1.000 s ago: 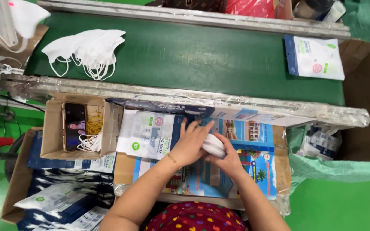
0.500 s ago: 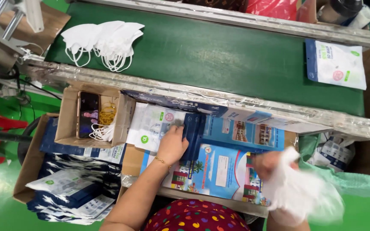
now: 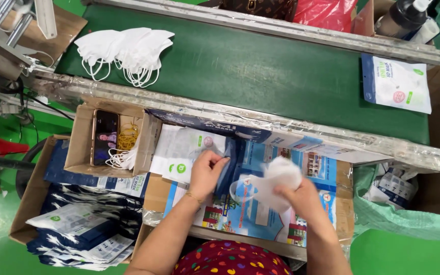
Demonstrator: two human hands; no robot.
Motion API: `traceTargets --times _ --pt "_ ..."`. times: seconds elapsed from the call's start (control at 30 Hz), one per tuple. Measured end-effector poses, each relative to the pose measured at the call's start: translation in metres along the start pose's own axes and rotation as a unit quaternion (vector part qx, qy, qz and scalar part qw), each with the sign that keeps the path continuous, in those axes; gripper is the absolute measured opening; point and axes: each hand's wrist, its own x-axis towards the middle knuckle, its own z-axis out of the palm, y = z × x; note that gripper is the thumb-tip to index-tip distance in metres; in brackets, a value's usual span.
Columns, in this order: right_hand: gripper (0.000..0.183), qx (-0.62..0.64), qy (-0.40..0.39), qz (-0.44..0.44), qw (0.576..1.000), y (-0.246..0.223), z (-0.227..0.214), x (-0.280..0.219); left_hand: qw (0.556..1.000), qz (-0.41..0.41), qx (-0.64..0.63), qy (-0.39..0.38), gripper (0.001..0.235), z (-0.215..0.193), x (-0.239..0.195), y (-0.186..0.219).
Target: The person is seen packing face masks into their plastic packaging.
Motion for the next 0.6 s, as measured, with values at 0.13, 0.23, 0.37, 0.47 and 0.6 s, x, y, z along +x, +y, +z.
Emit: traceTargets --times 0.13,0.23,0.37,0.47,0.6 --pt "0.035 0.119 -0.164 -0.043 0.978 -0.02 0.032 -0.021 0.998 0.048 0.021 -0.017 0.021 0.007 -0.015 0.025" --pt "0.033 0.116 -0.154 -0.08 0.978 -0.022 0.055 -0.009 0.996 0.078 -0.001 -0.031 0.02 0.016 -0.025 0.023" --pt "0.029 0.106 -0.049 -0.043 0.992 -0.035 0.072 -0.003 0.961 0.121 -0.216 -0.119 0.023 0.006 -0.028 0.028" --pt "0.025 0.035 0.015 -0.054 0.998 -0.025 0.07 0.008 0.98 0.169 -0.094 -0.043 0.017 0.004 -0.03 0.038" --pt "0.021 -0.094 0.136 -0.078 0.983 -0.016 0.064 0.021 0.951 0.295 0.031 -0.087 0.015 0.002 -0.034 0.053"
